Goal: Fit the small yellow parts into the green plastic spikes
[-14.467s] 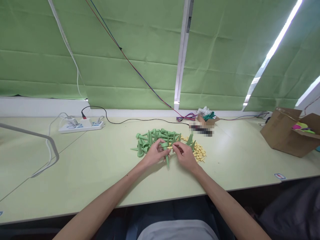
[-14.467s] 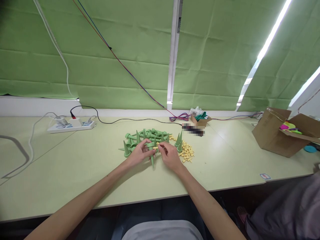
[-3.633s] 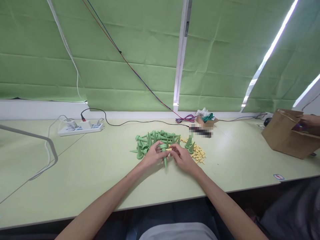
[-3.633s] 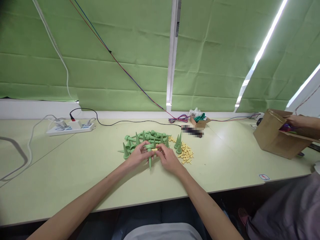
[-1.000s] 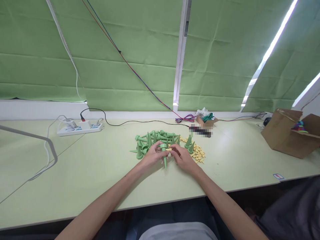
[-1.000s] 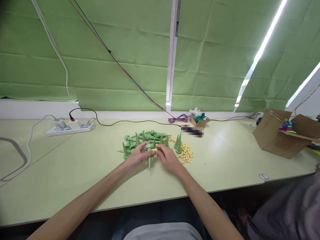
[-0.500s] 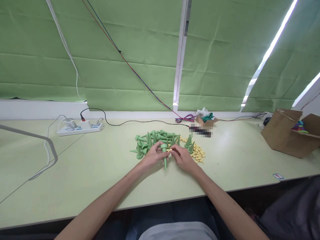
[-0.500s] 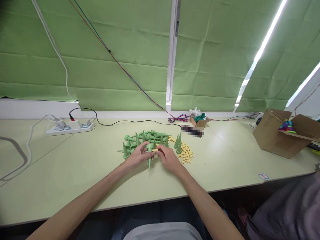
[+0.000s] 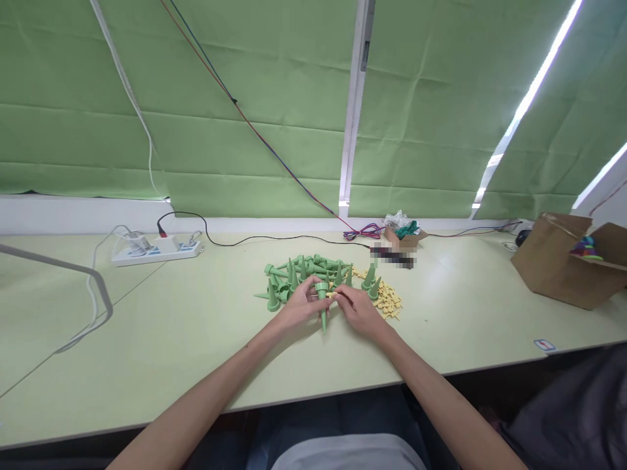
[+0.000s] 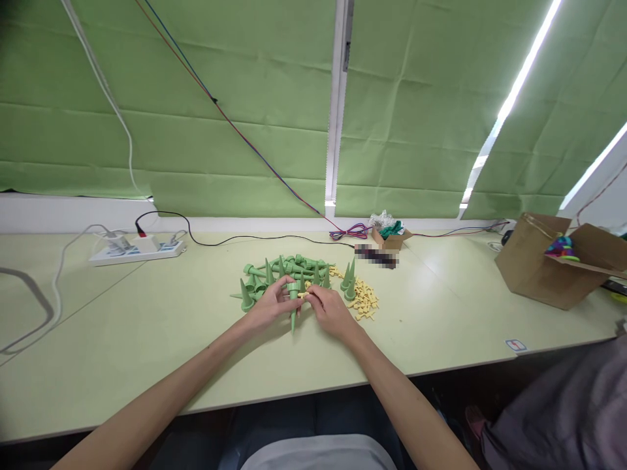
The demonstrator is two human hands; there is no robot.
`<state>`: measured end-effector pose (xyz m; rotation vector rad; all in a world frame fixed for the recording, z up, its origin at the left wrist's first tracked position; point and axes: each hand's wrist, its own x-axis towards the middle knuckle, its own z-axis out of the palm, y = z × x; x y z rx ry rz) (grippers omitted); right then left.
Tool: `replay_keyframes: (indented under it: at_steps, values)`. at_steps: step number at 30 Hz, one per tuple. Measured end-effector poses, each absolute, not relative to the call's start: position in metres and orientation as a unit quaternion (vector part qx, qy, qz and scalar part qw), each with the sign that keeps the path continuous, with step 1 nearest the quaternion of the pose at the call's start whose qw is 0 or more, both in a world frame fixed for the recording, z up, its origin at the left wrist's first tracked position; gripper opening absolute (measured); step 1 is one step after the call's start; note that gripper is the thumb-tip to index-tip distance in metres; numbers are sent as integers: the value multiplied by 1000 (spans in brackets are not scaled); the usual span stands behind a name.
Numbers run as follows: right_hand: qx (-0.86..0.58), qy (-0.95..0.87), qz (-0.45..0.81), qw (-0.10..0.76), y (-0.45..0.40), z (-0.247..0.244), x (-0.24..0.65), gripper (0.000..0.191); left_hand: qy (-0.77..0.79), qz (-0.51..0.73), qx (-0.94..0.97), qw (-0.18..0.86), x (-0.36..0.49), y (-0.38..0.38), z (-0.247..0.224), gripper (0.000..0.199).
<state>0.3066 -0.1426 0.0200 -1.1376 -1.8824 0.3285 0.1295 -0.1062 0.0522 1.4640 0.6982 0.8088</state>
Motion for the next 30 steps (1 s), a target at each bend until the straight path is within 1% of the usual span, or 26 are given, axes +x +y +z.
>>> replay_keyframes:
  at_steps: [7, 17, 25, 30]
  values:
    - [-462, -746, 140, 459, -144, 22, 306, 22, 294, 356, 604, 649, 131, -106, 52, 53]
    - [-446, -743, 147, 477, -145, 22, 306, 14, 305, 359, 590, 656, 131, -107, 53, 55]
    - [-439, -750, 124, 478, -144, 21, 307, 14, 302, 349, 610, 644, 130, -107, 53, 57]
    - [-442, -752, 120, 474, -144, 20, 308, 14, 297, 343, 639, 622, 129, -107, 53, 54]
